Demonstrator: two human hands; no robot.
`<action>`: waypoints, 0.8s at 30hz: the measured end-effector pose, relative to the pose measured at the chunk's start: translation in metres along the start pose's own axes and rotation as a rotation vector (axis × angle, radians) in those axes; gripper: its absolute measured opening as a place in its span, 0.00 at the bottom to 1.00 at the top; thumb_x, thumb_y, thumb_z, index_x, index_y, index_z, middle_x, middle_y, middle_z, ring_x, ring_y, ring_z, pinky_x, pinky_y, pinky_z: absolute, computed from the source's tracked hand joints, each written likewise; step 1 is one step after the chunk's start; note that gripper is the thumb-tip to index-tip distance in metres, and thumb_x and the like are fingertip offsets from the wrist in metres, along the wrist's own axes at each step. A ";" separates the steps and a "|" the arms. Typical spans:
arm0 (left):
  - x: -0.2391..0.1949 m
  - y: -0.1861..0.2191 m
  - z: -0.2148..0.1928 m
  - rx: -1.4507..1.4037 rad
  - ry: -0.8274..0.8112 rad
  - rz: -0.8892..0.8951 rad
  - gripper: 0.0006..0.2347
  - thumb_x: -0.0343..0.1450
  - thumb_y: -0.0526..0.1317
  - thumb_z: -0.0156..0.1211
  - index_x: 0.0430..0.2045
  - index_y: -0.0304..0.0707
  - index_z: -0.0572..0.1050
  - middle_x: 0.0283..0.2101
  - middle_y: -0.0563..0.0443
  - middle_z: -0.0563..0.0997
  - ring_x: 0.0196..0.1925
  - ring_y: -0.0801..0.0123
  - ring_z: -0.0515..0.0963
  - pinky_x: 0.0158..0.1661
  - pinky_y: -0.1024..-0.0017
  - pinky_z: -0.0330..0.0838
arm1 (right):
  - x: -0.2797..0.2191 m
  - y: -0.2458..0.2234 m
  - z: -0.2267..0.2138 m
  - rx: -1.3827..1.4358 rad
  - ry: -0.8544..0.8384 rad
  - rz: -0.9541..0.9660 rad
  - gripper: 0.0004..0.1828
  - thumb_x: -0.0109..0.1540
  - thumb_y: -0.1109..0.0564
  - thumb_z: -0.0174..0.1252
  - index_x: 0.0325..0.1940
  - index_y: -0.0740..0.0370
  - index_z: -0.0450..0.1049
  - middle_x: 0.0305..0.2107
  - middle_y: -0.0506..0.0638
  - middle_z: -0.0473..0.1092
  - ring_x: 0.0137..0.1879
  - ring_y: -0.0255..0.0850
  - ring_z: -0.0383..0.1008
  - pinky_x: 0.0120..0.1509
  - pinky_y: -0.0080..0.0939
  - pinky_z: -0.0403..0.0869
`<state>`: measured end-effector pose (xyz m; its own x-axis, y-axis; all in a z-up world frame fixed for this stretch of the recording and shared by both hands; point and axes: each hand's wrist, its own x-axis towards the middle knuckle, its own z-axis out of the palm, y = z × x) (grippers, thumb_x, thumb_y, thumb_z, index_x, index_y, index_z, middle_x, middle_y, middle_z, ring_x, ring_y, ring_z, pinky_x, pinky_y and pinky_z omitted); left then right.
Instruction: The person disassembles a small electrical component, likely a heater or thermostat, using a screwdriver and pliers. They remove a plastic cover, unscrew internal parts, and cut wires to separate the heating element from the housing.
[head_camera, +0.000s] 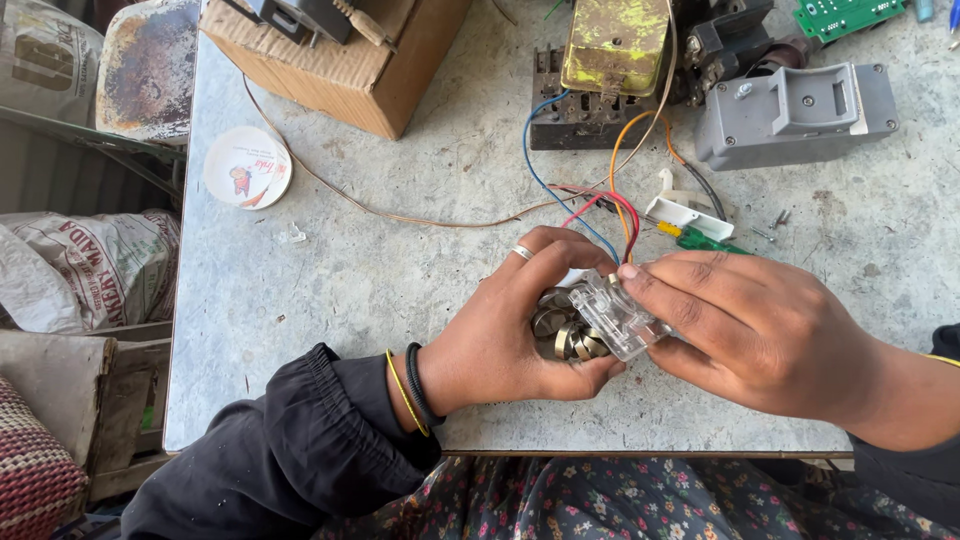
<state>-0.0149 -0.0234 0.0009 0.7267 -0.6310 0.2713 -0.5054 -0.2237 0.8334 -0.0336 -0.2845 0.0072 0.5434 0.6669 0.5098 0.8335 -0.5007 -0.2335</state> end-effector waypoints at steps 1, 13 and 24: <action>0.000 0.000 -0.001 -0.013 -0.011 0.000 0.30 0.62 0.45 0.76 0.56 0.34 0.70 0.58 0.42 0.72 0.65 0.53 0.75 0.66 0.62 0.71 | -0.001 0.000 -0.001 -0.013 -0.013 0.005 0.35 0.49 0.54 0.73 0.58 0.65 0.73 0.46 0.55 0.75 0.48 0.48 0.79 0.51 0.46 0.78; 0.001 0.005 -0.007 -0.298 -0.185 -0.141 0.36 0.62 0.47 0.71 0.66 0.37 0.65 0.59 0.46 0.76 0.64 0.62 0.76 0.66 0.66 0.70 | -0.008 0.006 -0.015 0.084 -0.222 0.217 0.32 0.49 0.56 0.68 0.58 0.58 0.74 0.43 0.53 0.77 0.42 0.47 0.80 0.45 0.47 0.78; 0.001 -0.009 -0.011 -0.529 -0.403 -0.249 0.35 0.67 0.50 0.69 0.67 0.31 0.66 0.63 0.42 0.75 0.68 0.64 0.73 0.67 0.67 0.67 | -0.021 0.019 -0.016 0.409 -0.301 0.403 0.24 0.58 0.55 0.64 0.59 0.57 0.77 0.44 0.50 0.80 0.42 0.40 0.80 0.41 0.39 0.79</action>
<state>-0.0040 -0.0139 -0.0011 0.5111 -0.8565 -0.0715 0.0214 -0.0705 0.9973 -0.0313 -0.3170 0.0056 0.7764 0.6256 0.0760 0.4965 -0.5329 -0.6852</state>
